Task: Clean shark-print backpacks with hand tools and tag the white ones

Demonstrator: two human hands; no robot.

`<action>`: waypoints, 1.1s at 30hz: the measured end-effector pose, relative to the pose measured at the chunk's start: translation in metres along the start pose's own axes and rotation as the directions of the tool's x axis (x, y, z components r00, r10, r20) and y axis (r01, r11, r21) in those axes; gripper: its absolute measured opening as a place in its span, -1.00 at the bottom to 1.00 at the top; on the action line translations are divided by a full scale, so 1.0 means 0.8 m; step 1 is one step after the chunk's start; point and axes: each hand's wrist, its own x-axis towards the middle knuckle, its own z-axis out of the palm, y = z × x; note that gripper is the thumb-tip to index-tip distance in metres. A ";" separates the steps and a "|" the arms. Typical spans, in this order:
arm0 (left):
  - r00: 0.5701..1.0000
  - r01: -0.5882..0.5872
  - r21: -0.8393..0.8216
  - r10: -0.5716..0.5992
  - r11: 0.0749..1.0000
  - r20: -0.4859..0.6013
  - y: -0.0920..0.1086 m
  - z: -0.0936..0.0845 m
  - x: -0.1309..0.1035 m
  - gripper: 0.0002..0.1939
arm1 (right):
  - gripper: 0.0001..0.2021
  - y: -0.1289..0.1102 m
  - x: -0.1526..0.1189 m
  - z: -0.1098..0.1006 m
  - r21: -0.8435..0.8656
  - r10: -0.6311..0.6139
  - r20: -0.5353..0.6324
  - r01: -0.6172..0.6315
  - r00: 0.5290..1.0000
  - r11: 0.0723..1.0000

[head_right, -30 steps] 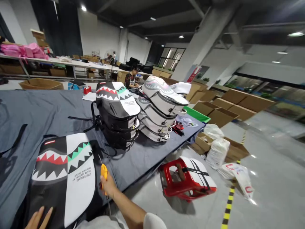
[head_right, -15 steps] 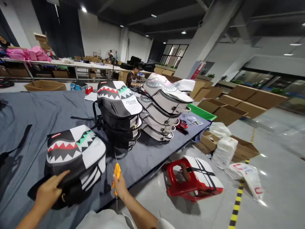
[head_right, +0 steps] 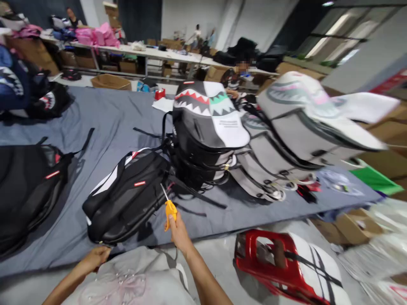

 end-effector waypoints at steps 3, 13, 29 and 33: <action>0.995 0.068 -0.008 -0.069 0.998 -0.071 -0.019 -0.019 -0.027 -0.54 | -0.44 -0.006 0.012 -0.003 -0.074 0.015 -0.011 -0.016 1.000 0.997; 0.936 -0.117 0.494 0.263 0.862 -0.236 0.044 -0.008 0.124 -0.29 | -0.50 -0.112 0.045 -0.009 -0.443 -0.020 0.238 0.127 0.971 0.888; 0.908 0.357 -0.602 -0.113 0.714 0.404 0.025 -0.026 0.134 -0.12 | -0.59 -0.192 0.128 0.027 -0.914 0.102 0.225 0.174 0.969 0.365; 0.926 0.327 -0.495 -0.170 0.805 0.337 0.029 -0.016 0.140 -0.17 | -0.56 -0.223 0.126 0.027 -0.828 0.242 0.398 0.233 0.885 0.510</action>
